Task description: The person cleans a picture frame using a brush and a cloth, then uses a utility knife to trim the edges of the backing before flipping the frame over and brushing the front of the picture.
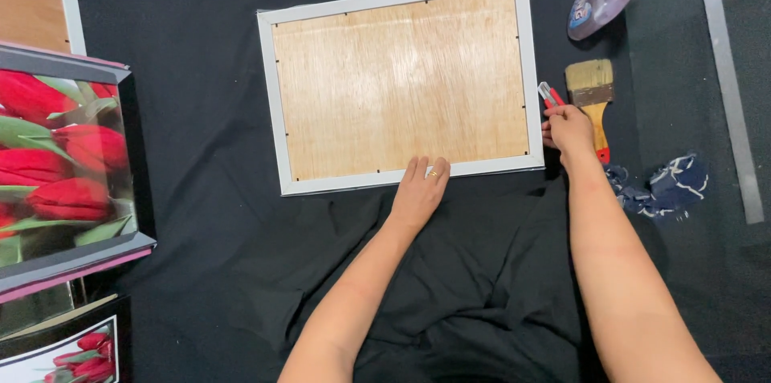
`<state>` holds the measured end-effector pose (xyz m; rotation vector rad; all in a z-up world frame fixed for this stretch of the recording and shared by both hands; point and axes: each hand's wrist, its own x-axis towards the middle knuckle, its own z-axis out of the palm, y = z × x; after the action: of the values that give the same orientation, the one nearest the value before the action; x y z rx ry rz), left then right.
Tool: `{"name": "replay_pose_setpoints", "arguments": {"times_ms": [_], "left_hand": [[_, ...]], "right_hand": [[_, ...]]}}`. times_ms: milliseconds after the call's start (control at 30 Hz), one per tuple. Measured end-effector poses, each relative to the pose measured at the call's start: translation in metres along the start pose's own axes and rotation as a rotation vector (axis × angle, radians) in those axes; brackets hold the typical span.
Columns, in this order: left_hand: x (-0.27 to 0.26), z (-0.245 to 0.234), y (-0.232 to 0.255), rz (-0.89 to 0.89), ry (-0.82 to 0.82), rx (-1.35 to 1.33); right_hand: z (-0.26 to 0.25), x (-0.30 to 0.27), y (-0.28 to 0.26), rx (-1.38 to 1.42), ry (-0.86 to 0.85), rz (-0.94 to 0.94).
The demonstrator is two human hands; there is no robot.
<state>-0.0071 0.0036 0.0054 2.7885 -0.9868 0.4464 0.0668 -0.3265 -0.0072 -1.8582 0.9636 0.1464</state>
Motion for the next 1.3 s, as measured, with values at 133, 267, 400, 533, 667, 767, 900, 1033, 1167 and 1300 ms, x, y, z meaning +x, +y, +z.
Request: {"name": "replay_pose_setpoints", "arguments": {"times_ms": [133, 267, 400, 533, 667, 767, 900, 1033, 1167, 1300], "left_hand": [[0.004, -0.004, 0.005, 0.008, 0.01, 0.026], [0.007, -0.013, 0.012, 0.042, -0.021, 0.118], [0.006, -0.008, 0.019, 0.073, -0.044, 0.209], [0.005, -0.004, 0.022, 0.086, -0.034, 0.257], [0.005, 0.0, 0.008, 0.03, -0.191, 0.004], [0.012, -0.037, -0.034, -0.151, -0.38, -0.436], [0.016, -0.089, -0.123, -0.589, -0.428, -0.449], [-0.052, -0.079, -0.201, -1.048, -0.24, -0.492], [-0.102, -0.035, -0.222, -1.52, -0.194, -0.41], [-0.074, -0.057, -0.201, -1.595, -0.29, -0.339]], "right_hand": [[-0.002, -0.007, -0.01, -0.03, 0.008, -0.012], [-0.003, -0.002, -0.006, -0.238, 0.022, -0.061], [-0.004, 0.009, 0.003, -0.461, 0.029, -0.144], [-0.002, 0.003, 0.0, -0.523, 0.009, -0.167], [0.002, 0.008, 0.013, -0.533, -0.014, -0.171], [0.005, 0.008, 0.024, -0.513, -0.038, -0.158], [0.013, 0.024, 0.037, -0.67, -0.011, -0.206], [0.034, -0.036, -0.013, -0.762, -0.021, -0.152], [0.046, -0.042, -0.023, -0.705, 0.068, -0.137], [0.047, -0.025, 0.001, -0.672, 0.15, -0.066]]}}
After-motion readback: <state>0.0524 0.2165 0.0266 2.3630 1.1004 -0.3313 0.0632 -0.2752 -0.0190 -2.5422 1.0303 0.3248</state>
